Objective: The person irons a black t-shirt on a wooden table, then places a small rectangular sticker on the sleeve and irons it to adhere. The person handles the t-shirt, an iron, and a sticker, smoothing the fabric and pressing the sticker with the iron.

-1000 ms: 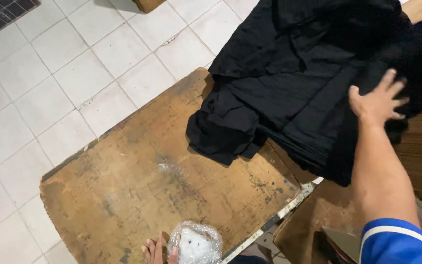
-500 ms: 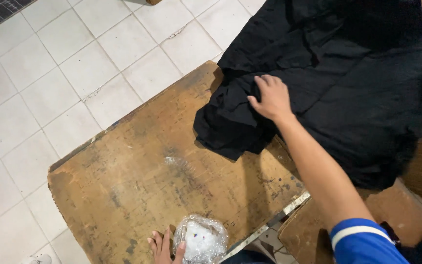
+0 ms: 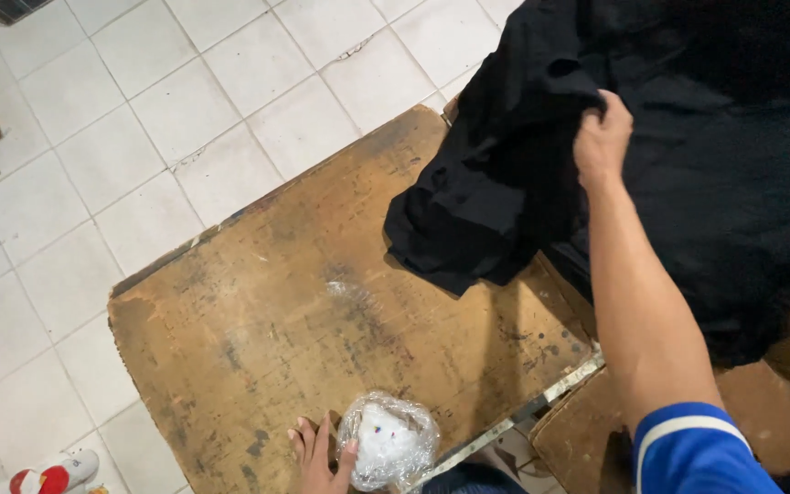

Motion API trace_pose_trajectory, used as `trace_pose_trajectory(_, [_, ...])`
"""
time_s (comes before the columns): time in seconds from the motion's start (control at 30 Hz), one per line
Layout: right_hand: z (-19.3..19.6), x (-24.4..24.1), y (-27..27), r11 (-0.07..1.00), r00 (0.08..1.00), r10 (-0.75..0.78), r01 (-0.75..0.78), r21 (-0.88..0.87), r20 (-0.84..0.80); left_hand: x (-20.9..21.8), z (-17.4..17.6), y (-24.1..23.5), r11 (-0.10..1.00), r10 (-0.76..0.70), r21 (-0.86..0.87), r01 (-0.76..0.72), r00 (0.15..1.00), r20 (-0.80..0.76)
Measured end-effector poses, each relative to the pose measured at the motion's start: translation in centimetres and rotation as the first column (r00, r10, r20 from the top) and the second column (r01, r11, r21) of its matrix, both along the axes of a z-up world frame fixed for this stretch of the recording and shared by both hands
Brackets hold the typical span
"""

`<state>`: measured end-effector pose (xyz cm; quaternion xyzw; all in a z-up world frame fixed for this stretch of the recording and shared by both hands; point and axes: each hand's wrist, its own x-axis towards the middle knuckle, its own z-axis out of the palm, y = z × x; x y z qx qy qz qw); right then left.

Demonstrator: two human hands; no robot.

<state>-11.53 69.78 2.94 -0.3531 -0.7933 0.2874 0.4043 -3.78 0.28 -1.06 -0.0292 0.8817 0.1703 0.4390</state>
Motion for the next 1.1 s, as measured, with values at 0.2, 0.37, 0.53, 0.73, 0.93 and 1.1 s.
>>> trace_pose_trajectory(0.2, [-2.4, 19.8, 4.0, 0.918, 0.631, -0.263, 0.395, 0.011, -0.730, 0.4, 0.0, 0.0, 0.999, -0.036, 0.011, 0.037, 0.999, -0.025])
trace_pose_trajectory(0.37, [-0.7, 27.1, -4.4, 0.618, 0.194, -0.763, 0.498, -0.608, -0.617, -0.5, 0.4, 0.7, 0.991, -0.114, -0.062, 0.116, 0.993, 0.040])
trace_pose_trajectory(0.53, [3.8, 26.4, -8.3, 0.154, 0.131, -0.986, 0.424, -0.892, -0.108, -0.2, 0.0, 0.1, 0.978, -0.191, -0.081, 0.191, 0.982, -0.001])
trace_pose_trajectory(0.73, [1.6, 26.9, -7.2, 0.279, 0.056, -0.957, 0.427, -0.860, -0.283, -0.1, 0.8, 0.3, 0.977, -0.211, -0.047, 0.208, 0.976, -0.059])
trace_pose_trajectory(0.93, [-1.5, 23.6, -15.9, 0.189, 0.172, -0.970, 0.093, -0.977, -0.171, -0.7, 3.8, 1.5, 0.982, -0.180, -0.053, 0.183, 0.982, 0.063])
trace_pose_trajectory(1.1, [4.4, 14.2, -24.1, 0.872, 0.936, 0.227, -0.071, -0.484, 0.270, -0.3, 5.4, 2.0, 0.982, -0.183, 0.047, 0.185, 0.982, -0.042])
